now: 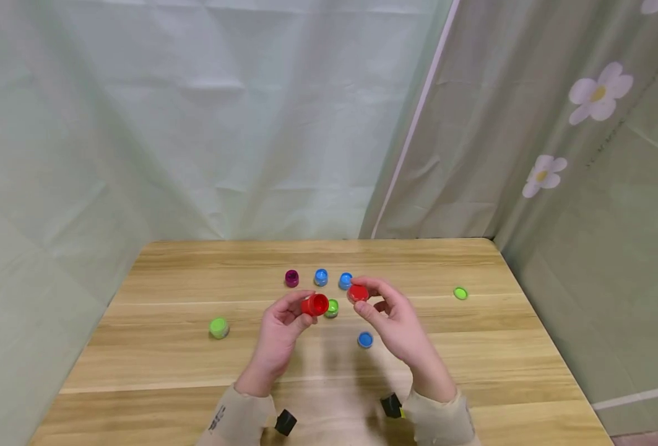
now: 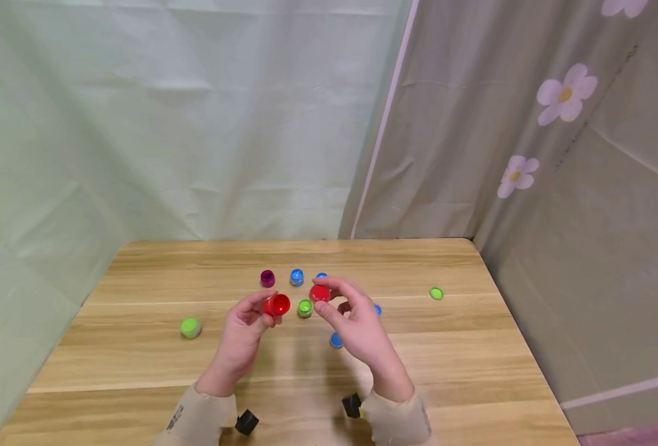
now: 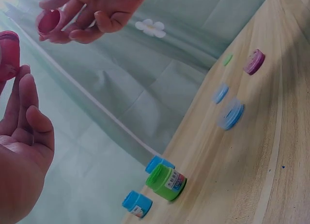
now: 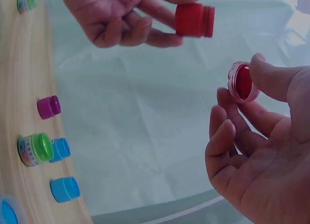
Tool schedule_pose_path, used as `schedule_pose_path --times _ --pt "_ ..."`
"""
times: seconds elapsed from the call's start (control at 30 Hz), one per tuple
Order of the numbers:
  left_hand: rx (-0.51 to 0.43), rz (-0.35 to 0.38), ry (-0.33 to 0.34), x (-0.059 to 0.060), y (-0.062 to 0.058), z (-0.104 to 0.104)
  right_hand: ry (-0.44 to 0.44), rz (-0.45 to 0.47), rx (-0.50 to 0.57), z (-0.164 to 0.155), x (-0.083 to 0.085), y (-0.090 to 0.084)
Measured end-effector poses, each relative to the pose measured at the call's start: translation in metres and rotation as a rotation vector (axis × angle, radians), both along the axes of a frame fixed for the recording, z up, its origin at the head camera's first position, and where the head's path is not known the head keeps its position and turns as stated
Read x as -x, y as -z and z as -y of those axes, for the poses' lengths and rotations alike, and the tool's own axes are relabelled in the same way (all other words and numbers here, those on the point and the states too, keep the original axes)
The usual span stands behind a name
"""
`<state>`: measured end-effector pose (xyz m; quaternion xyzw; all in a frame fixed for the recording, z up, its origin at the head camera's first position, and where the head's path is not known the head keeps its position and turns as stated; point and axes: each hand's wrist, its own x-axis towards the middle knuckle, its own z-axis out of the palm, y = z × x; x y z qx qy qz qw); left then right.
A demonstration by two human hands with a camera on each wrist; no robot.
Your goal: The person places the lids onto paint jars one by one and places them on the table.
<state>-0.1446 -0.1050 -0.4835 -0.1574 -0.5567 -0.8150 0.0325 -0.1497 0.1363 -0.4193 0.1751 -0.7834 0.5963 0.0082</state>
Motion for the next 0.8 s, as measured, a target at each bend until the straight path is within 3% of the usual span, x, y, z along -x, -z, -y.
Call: schedule_pose_path --times 0.4,0.8 --pt "0.028 -0.015 0.039 -0.001 -0.002 -0.002 -0.057 -0.059 -0.027 0.007 -0.011 -0.010" --pt "0.057 -0.007 0.049 -0.004 -0.003 -0.004 -0.071 -0.391 -0.167 0.013 -0.017 -0.008"
